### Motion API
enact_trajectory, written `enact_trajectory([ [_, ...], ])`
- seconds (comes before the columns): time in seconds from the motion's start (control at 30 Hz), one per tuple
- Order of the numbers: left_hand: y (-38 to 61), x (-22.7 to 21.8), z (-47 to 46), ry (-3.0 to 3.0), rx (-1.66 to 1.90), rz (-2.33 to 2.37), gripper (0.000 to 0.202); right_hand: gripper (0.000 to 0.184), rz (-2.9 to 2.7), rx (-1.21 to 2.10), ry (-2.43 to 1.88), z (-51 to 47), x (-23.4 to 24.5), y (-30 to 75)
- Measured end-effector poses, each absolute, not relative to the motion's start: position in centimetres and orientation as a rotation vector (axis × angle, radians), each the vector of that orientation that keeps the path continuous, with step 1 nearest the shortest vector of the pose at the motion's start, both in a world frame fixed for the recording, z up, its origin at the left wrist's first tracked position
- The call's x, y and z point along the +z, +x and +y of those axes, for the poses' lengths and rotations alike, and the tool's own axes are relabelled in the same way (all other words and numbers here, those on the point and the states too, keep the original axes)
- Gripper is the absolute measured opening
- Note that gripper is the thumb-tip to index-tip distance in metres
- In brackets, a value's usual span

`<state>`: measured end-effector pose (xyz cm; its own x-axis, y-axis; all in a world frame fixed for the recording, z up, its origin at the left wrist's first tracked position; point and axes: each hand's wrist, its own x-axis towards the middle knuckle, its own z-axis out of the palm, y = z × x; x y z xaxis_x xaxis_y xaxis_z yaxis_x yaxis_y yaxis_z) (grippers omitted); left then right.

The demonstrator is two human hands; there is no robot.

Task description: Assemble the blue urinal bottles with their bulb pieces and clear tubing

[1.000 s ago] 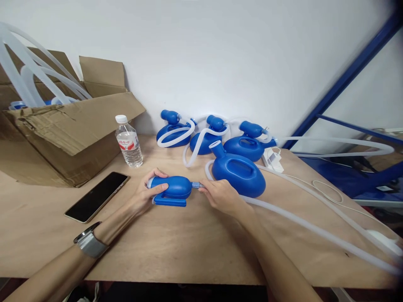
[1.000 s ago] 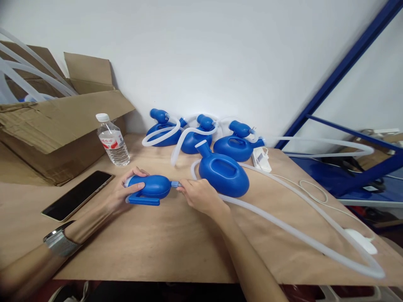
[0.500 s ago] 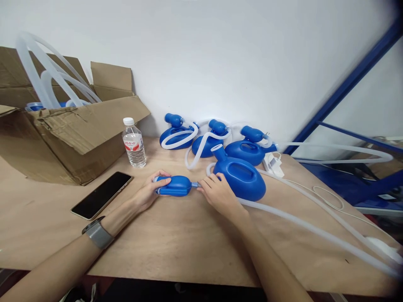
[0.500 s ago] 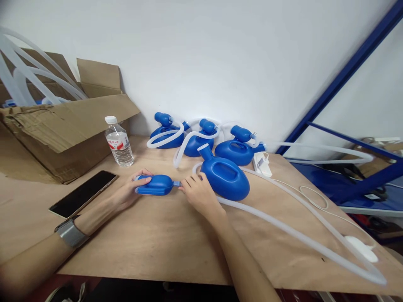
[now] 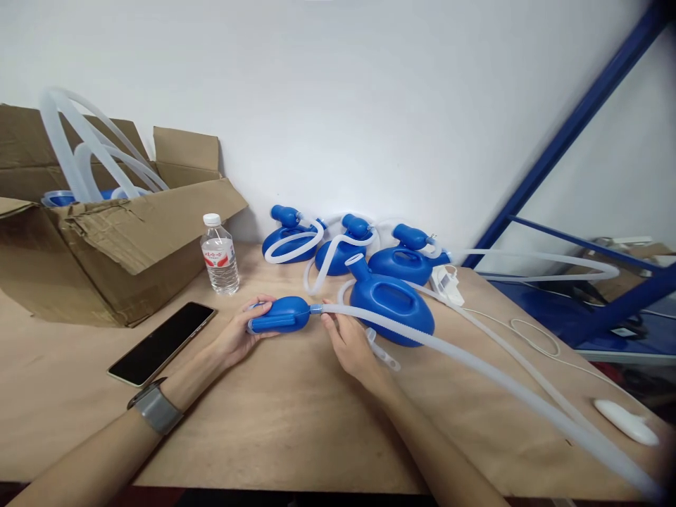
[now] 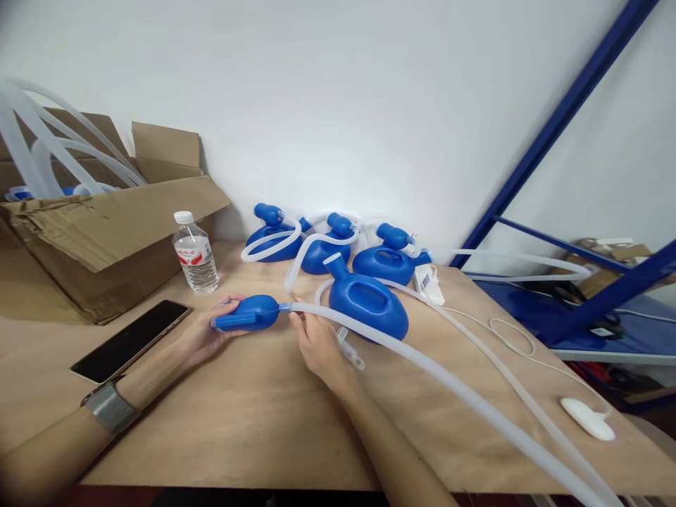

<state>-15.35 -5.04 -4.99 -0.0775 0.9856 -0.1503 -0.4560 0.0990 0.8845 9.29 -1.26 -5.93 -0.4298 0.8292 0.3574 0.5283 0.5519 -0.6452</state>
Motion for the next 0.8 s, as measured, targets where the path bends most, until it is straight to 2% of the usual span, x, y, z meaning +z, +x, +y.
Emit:
enact_trajectory([
  [0.27, -15.1, -4.9, -5.2, 0.717, 1.370, 0.954, 0.024, 0.052, -2.086, 0.741, -0.971, -0.5, -6.6, 9.7],
  [0.53, -15.3, -5.0, -5.1, 0.682, 1.390, 0.959, 0.025, 0.046, -2.162, 0.632, -0.933, 0.1, -6.8, 10.2],
  [0.67, -15.4, -5.1, -5.2, 0.685, 1.372, 0.947, 0.025, 0.035, -2.209, 0.577, -0.911, 0.1, -6.6, 10.3],
  [0.8, -15.3, -5.1, -5.2, 0.691, 1.359, 0.969, 0.026, 0.031, -2.159, 0.665, -0.904, -0.3, -6.0, 10.3],
])
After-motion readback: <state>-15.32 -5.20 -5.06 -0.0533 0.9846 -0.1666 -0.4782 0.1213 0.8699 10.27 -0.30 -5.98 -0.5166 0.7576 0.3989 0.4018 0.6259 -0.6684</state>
